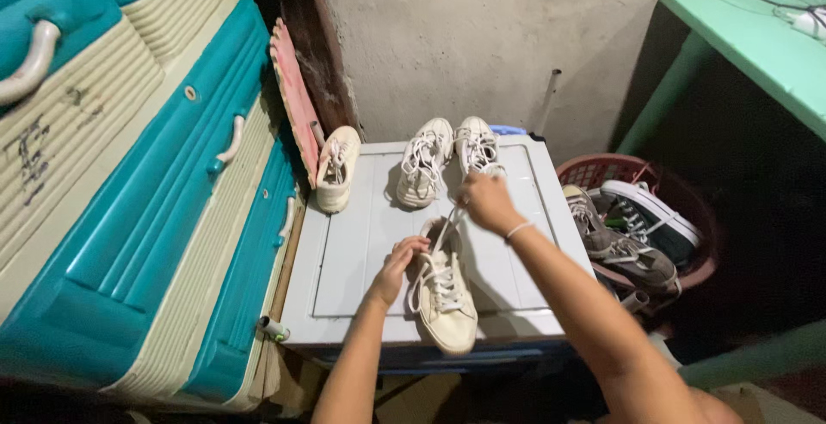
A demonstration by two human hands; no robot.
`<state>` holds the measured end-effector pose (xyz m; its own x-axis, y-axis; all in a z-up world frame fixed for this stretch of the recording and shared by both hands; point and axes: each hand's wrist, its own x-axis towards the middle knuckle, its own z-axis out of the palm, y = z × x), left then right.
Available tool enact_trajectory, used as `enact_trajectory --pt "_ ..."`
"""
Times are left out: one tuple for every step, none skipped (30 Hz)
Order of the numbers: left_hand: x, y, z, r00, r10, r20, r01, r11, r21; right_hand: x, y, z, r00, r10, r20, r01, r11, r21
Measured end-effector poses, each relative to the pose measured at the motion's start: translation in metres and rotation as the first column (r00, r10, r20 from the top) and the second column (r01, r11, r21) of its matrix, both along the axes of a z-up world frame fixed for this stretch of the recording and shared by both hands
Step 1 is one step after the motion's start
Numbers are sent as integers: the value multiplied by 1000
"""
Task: The person unlaces a white sneaker, removes the laces, and then relaces the same shoe by threading the laces through the eyelets and tying them. The task is performed on a white plastic surface with other shoes nearby.
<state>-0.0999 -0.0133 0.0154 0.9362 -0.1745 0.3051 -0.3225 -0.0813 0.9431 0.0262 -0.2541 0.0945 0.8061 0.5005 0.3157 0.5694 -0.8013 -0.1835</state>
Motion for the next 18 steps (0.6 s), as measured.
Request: enact_trajectory --pt "-1 -1 1 1000 -1 23 2 999 -35 17 -7 8 996 -25 81 28 999 -40" --pt "-4 -1 1 999 -3 42 6 998 -70 32 -14 15 986 -48 159 61 995 -78" --pt "-7 -2 2 1000 3 23 -1 997 -77 44 -21 20 971 -67 231 83 995 -61" --pt "-10 -3 4 1000 9 4 -9 997 -81 55 -28 27 950 -87 301 104 994 -40" --pt "-10 -4 8 1000 15 -15 -16 996 -86 66 -37 36 932 -120 343 123 992 12" --pt "-11 -4 10 1000 15 -2 -15 996 -84 74 -47 43 913 -153 377 140 988 60" --pt "-12 -4 12 1000 14 12 -13 996 -83 84 -55 52 912 -176 370 181 983 21" --pt "-13 -4 14 1000 14 25 -12 997 -80 91 -60 59 910 -200 362 221 975 -18" --pt "-13 -4 17 999 13 40 -10 998 -69 95 -67 65 910 -173 377 185 983 6" --pt "-14 -4 19 999 11 53 -8 998 -57 97 -76 72 909 -149 390 149 988 30" --pt "-15 -3 21 998 9 67 -6 999 -45 98 -82 77 906 -124 404 112 992 54" --pt "-15 -3 24 998 16 59 -14 999 -39 99 -85 81 902 -126 414 118 992 43" --pt "-15 -3 27 998 23 50 -22 999 -33 99 -87 84 897 -127 424 125 992 33" --pt "-17 -4 28 999 33 41 -32 999 -29 99 -88 86 893 -125 433 129 991 20" --pt "-18 -5 30 998 38 48 -39 999 5 99 -87 87 885 -121 450 129 992 13" --pt "-18 -6 32 997 45 58 -47 998 41 99 -85 88 876 -118 468 128 992 10" --pt "-18 -6 34 996 50 68 -55 995 78 99 -83 89 866 -114 487 127 992 7" --pt "-19 -7 36 998 53 46 -56 995 78 99 -78 88 847 -129 515 147 989 6"
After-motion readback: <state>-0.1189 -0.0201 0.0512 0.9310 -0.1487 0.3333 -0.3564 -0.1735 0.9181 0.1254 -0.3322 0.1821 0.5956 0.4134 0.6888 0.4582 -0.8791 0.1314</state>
